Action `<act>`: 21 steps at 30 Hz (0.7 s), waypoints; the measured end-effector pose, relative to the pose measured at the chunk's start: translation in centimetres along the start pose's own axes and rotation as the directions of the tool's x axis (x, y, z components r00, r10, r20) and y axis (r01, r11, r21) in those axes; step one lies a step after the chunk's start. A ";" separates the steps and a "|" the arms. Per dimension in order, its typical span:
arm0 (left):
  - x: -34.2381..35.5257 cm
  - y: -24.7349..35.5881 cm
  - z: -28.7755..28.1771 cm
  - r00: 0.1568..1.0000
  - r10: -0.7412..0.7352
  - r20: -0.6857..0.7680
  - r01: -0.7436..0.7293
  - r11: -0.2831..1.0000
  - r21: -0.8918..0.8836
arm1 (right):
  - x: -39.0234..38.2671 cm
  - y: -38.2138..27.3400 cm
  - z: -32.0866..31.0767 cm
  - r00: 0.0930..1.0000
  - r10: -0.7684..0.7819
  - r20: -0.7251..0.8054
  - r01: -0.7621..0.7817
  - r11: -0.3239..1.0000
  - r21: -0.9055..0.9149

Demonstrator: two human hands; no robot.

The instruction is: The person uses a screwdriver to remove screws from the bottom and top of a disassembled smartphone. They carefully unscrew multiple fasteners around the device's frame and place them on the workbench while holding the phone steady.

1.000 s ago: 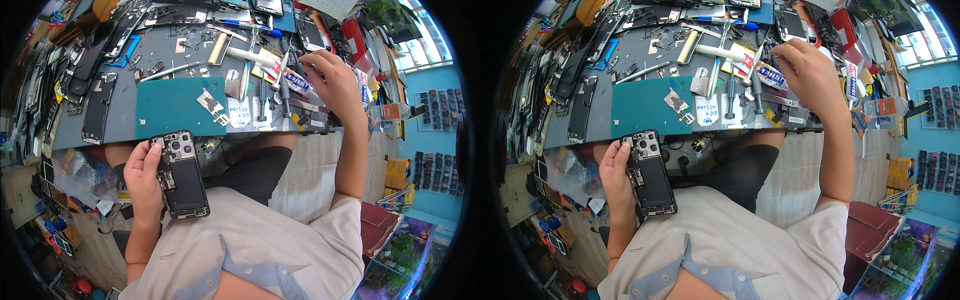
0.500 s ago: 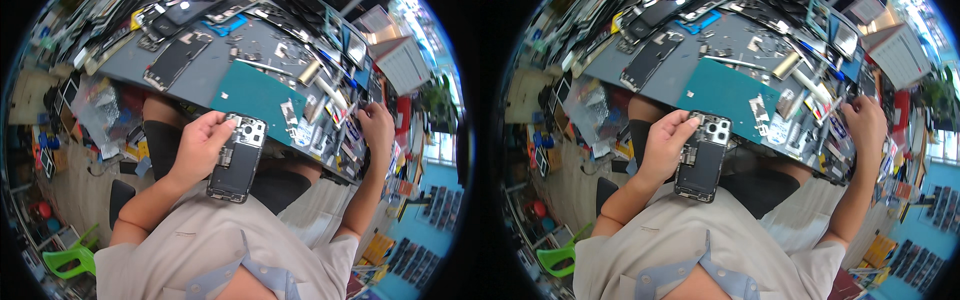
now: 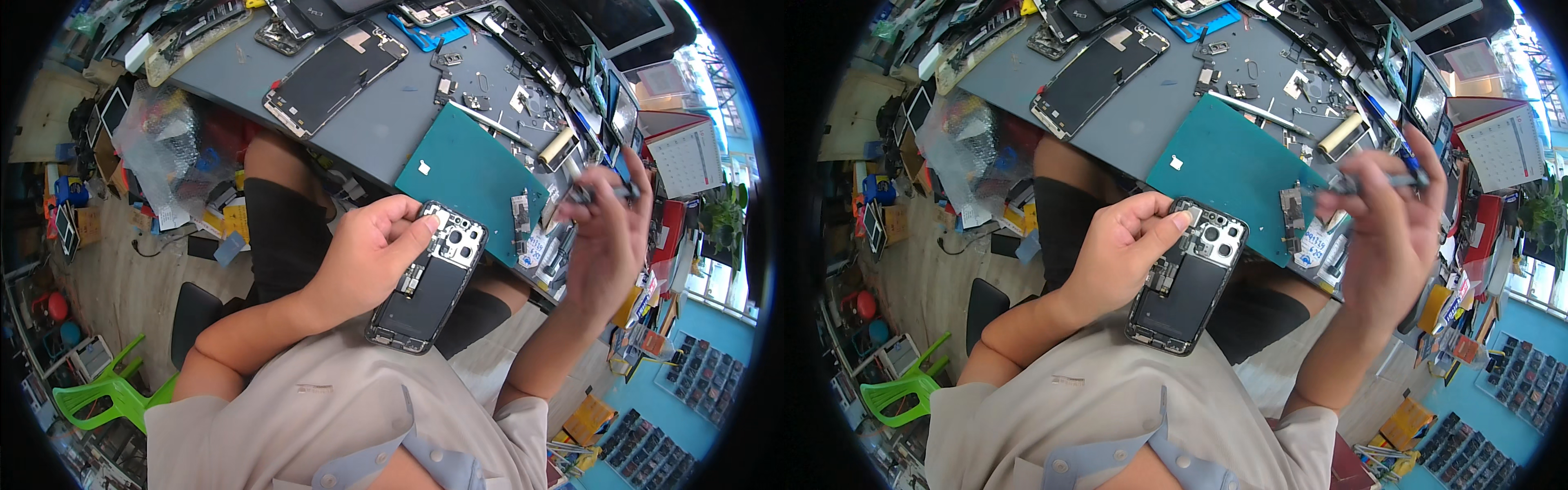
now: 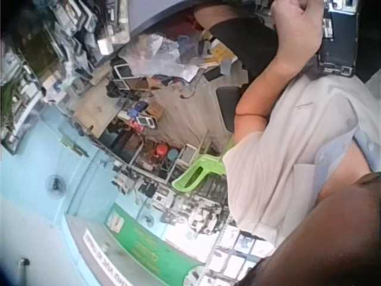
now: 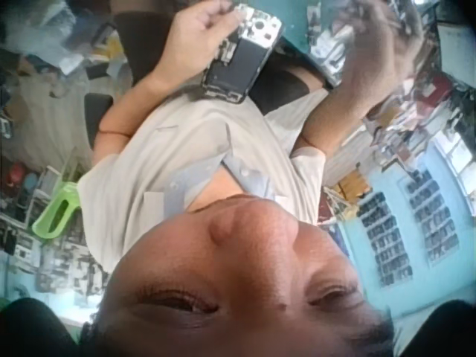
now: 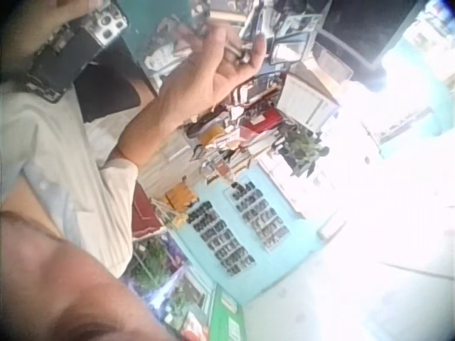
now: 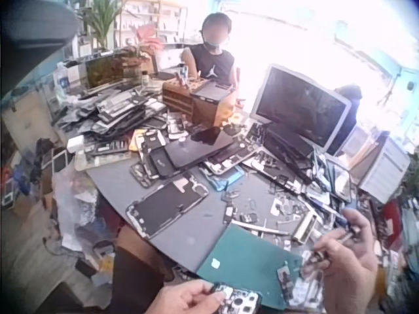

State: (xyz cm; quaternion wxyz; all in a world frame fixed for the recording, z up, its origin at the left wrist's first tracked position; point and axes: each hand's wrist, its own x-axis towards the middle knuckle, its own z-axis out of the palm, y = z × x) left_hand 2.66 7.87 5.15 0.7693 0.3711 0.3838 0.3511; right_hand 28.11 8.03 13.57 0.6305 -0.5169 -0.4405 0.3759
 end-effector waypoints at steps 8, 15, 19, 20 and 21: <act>-0.1 0.5 0.0 1.000 0.007 -0.009 -0.006 0.997 0.078 | 3.2 3.8 6.7 0.996 0.069 0.051 -0.056 0.972 -0.229; -0.1 0.9 -0.4 1.000 0.021 0.020 -0.023 0.994 0.105 | 3.8 4.4 7.3 0.999 0.036 0.036 -0.026 0.969 -0.245; 0.0 0.9 -0.5 0.999 0.038 0.024 -0.040 0.993 0.109 | 3.8 4.4 7.4 0.999 0.042 0.032 -0.033 0.968 -0.250; 0.0 0.8 -0.5 0.999 0.042 0.023 -0.044 0.993 0.114 | 3.8 4.4 7.3 0.999 0.044 0.028 -0.035 0.968 -0.247; 0.1 0.6 -0.5 0.999 0.049 0.022 -0.051 0.992 0.119 | 3.8 4.4 7.3 0.999 0.042 0.026 -0.034 0.968 -0.249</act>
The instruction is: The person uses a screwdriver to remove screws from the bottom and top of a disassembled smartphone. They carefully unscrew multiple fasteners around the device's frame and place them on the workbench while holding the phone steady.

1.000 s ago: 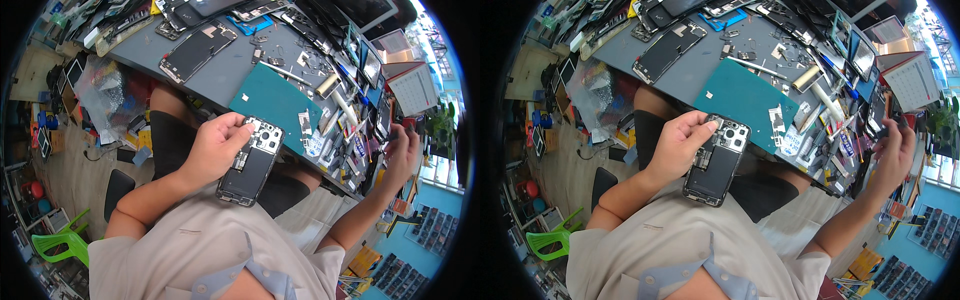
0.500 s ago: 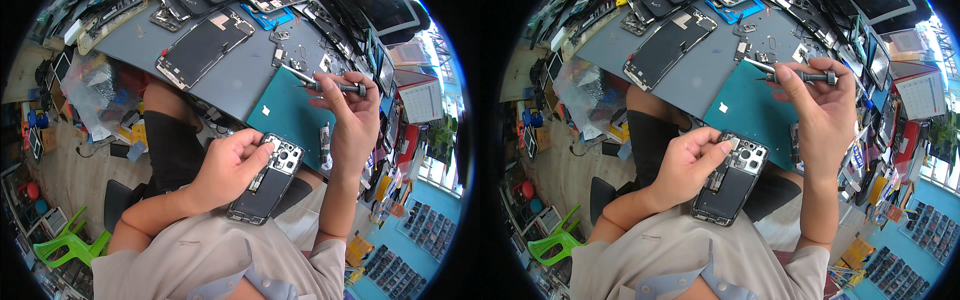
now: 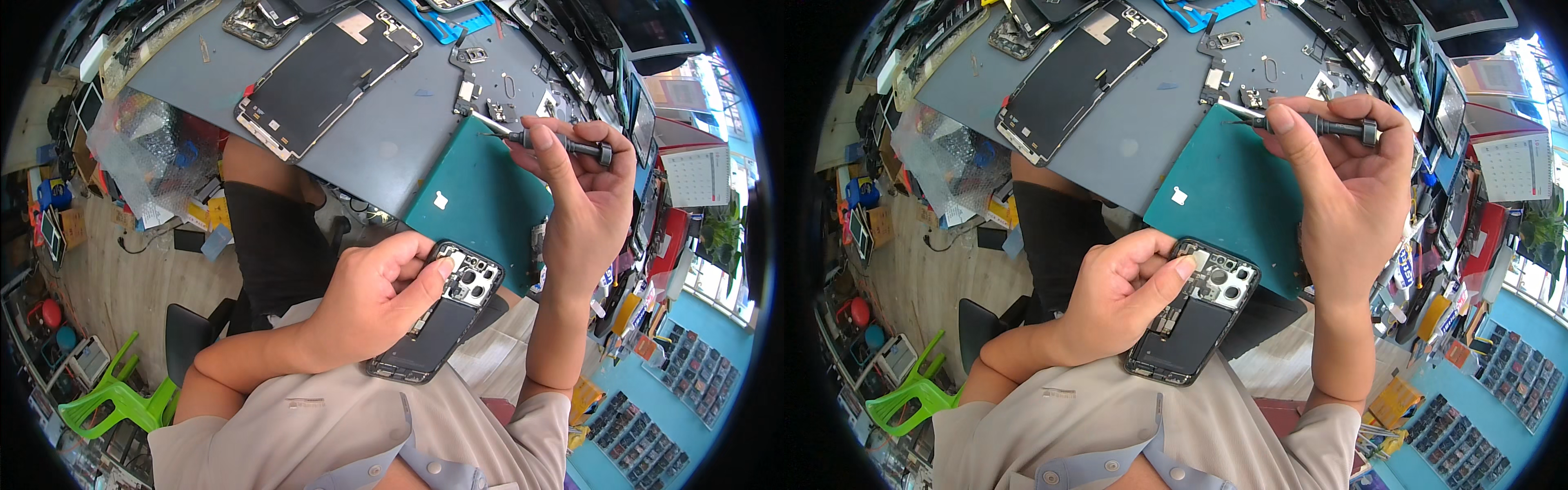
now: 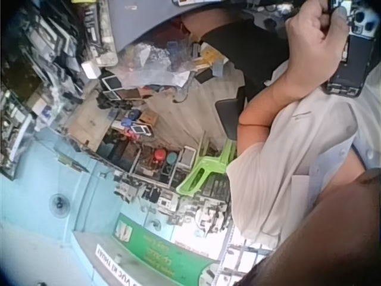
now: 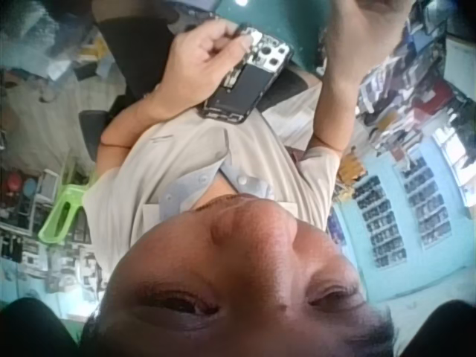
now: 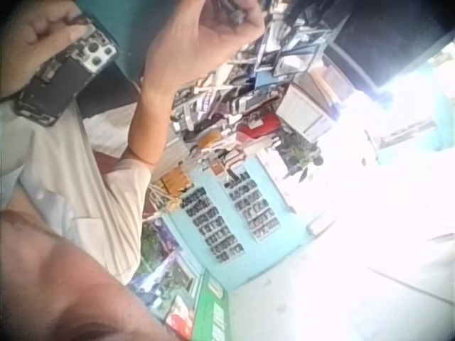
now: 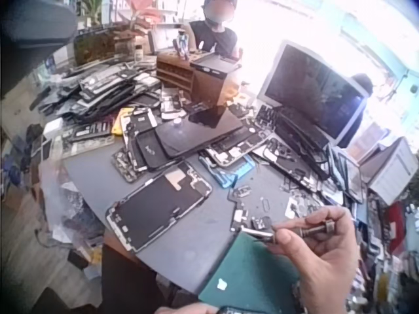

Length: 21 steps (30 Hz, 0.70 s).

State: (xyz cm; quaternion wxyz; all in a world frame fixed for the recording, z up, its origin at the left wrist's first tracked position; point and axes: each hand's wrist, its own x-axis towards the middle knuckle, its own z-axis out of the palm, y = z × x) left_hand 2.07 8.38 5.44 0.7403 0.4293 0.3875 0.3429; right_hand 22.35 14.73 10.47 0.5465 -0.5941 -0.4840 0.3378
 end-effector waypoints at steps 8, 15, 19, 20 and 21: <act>0.1 0.0 -0.3 0.999 0.004 0.035 -0.006 0.999 0.046 | 0.0 -0.3 -0.2 1.000 0.009 -0.026 -0.009 1.000 -0.003; -1.0 1.7 -1.3 0.993 0.057 0.103 -0.076 0.979 0.190 | -2.6 -0.8 -1.8 0.998 0.050 -0.027 -0.050 0.999 0.022; -1.5 2.8 -1.7 0.976 0.183 0.118 -0.212 0.922 0.324 | -4.4 -0.7 -2.2 0.993 0.116 -0.003 -0.116 0.991 0.067; -1.4 2.9 -1.7 0.967 0.224 0.118 -0.252 0.900 0.357 | -4.5 -0.6 -2.3 0.994 0.109 0.000 -0.109 0.992 0.065; -0.9 3.0 -2.0 0.939 0.300 0.170 -0.343 0.856 0.388 | -4.6 -0.4 -2.3 0.995 0.100 0.003 -0.100 0.993 0.062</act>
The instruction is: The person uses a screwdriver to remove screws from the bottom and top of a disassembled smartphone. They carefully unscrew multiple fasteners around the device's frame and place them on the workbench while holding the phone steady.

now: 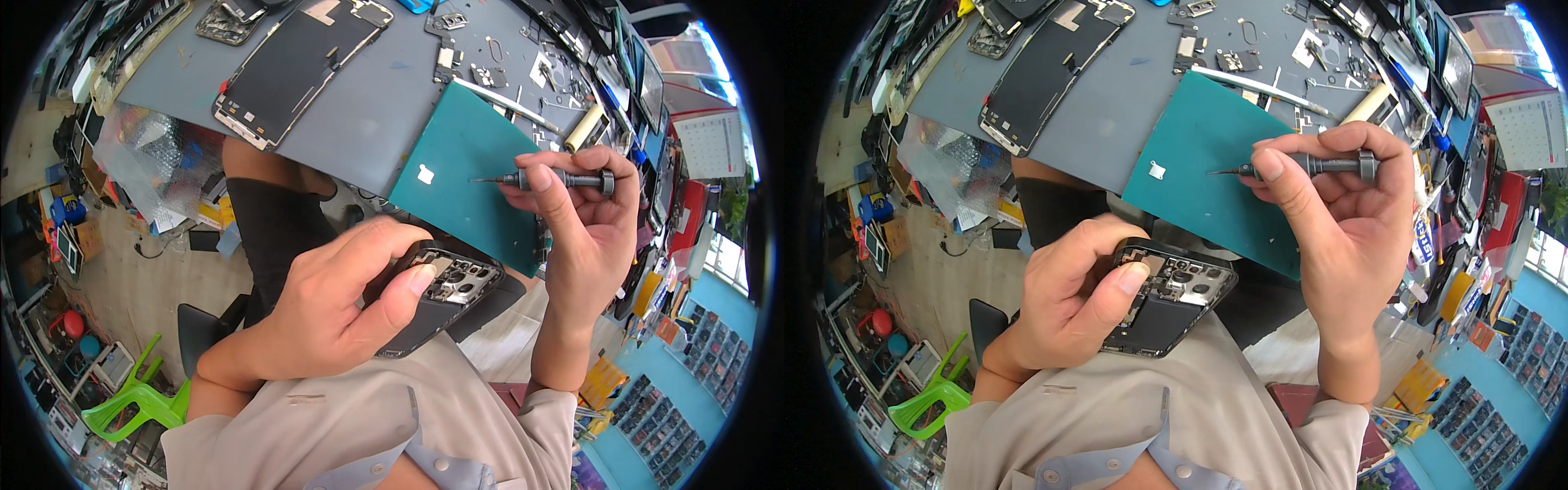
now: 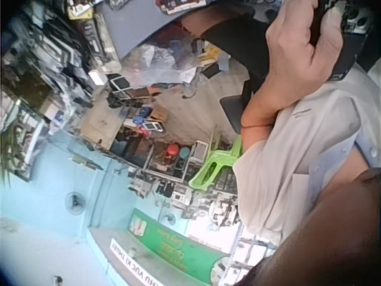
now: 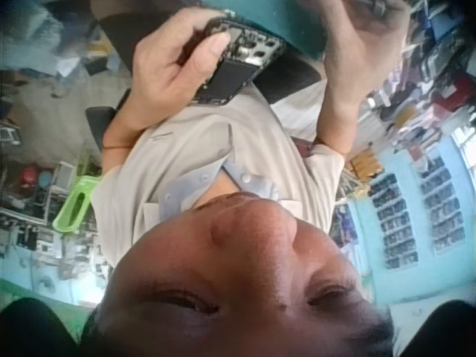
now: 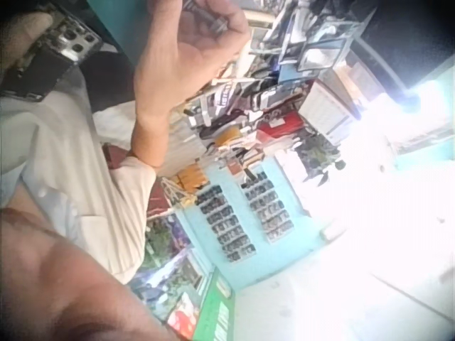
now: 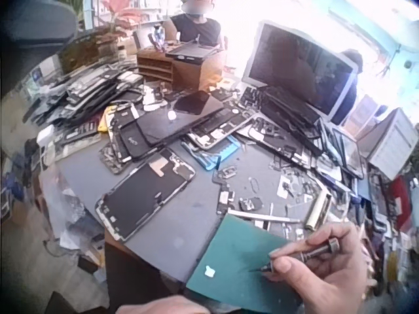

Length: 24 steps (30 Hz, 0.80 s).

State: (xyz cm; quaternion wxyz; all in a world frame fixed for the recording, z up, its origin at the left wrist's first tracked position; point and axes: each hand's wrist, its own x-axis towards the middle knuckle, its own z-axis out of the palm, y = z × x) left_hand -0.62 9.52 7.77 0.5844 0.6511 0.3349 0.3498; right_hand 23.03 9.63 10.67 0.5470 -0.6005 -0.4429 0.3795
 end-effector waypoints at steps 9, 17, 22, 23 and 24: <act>2.2 0.4 0.2 0.989 0.089 0.117 -0.108 0.981 0.164 | 0.0 0.6 -0.6 1.000 0.023 0.015 -0.024 0.999 0.037; 2.6 0.2 0.6 0.992 0.023 0.128 -0.045 0.984 0.170 | 0.2 0.7 -0.8 1.000 0.021 0.013 -0.022 0.998 0.052; 2.2 0.1 0.4 0.996 0.026 0.089 -0.041 0.985 0.167 | -0.1 0.9 -1.0 0.999 -0.026 -0.019 0.027 0.999 0.032; 2.2 0.2 0.3 0.997 0.023 0.075 -0.035 0.986 0.161 | -0.2 0.8 -1.1 0.999 -0.030 -0.018 0.031 0.999 0.029; 2.1 0.2 0.2 0.998 0.016 0.065 -0.026 0.988 0.150 | -0.2 0.8 -1.2 0.999 -0.034 -0.018 0.035 0.999 0.026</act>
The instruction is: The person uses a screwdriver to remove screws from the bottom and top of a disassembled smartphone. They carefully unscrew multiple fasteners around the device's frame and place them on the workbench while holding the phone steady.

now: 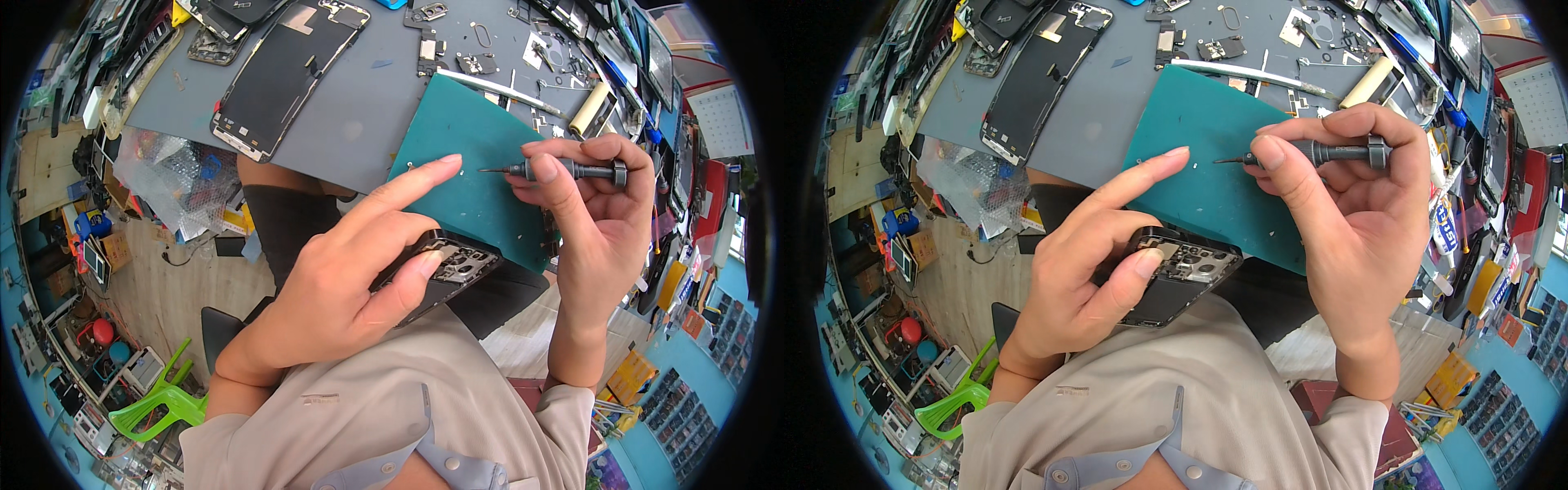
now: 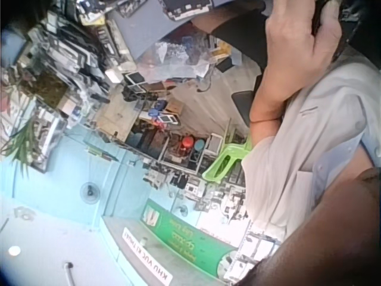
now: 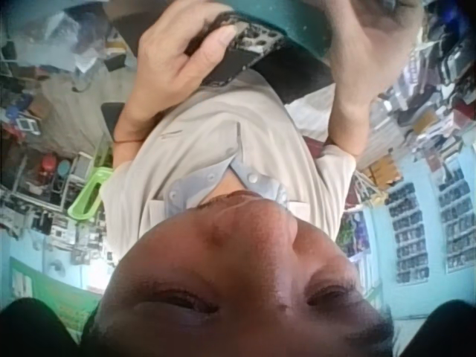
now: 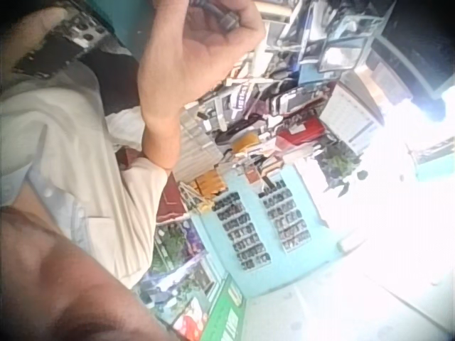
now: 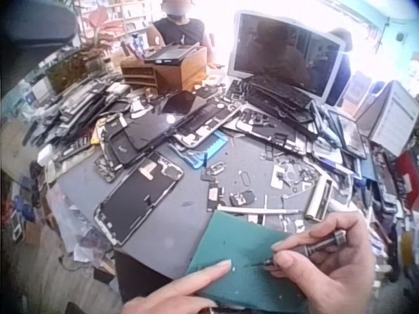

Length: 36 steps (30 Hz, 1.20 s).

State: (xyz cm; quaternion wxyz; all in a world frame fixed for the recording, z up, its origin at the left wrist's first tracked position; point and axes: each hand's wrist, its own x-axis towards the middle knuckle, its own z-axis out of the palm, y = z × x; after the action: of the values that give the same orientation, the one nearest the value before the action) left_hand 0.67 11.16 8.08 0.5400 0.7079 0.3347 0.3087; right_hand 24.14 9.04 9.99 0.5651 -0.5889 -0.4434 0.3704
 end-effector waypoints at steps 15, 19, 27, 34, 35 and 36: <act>0.5 -0.4 0.1 0.997 0.079 0.022 -0.079 0.997 0.004 | -0.5 0.5 0.4 0.998 -0.046 0.053 0.045 0.999 0.015; 0.7 -0.3 0.1 0.999 0.051 0.019 -0.051 0.999 0.016 | -0.5 0.6 0.5 0.998 -0.041 0.043 0.040 0.999 0.025; 0.4 -0.6 0.0 0.999 0.024 -0.032 -0.024 1.000 -0.010 | -0.4 0.6 0.5 0.998 -0.041 0.040 0.040 0.999 0.019; 0.3 -0.2 -0.5 0.998 -0.011 -0.070 0.008 0.999 -0.032 | -0.4 0.6 0.7 0.997 -0.063 0.049 0.062 0.998 0.014; 0.3 -0.2 -0.5 0.998 -0.010 -0.069 0.008 0.999 -0.034 | -0.4 0.6 0.8 0.997 -0.062 0.048 0.062 0.998 0.017; 0.3 -0.2 -0.5 0.998 -0.010 -0.069 0.008 0.999 -0.035 | -0.4 0.6 0.8 0.997 -0.062 0.049 0.061 0.998 0.021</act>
State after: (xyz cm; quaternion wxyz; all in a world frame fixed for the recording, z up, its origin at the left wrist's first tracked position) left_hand 0.41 11.69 7.99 0.5418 0.6857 0.3510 0.3363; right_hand 23.29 8.98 9.29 0.5708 -0.5603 -0.4715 0.3715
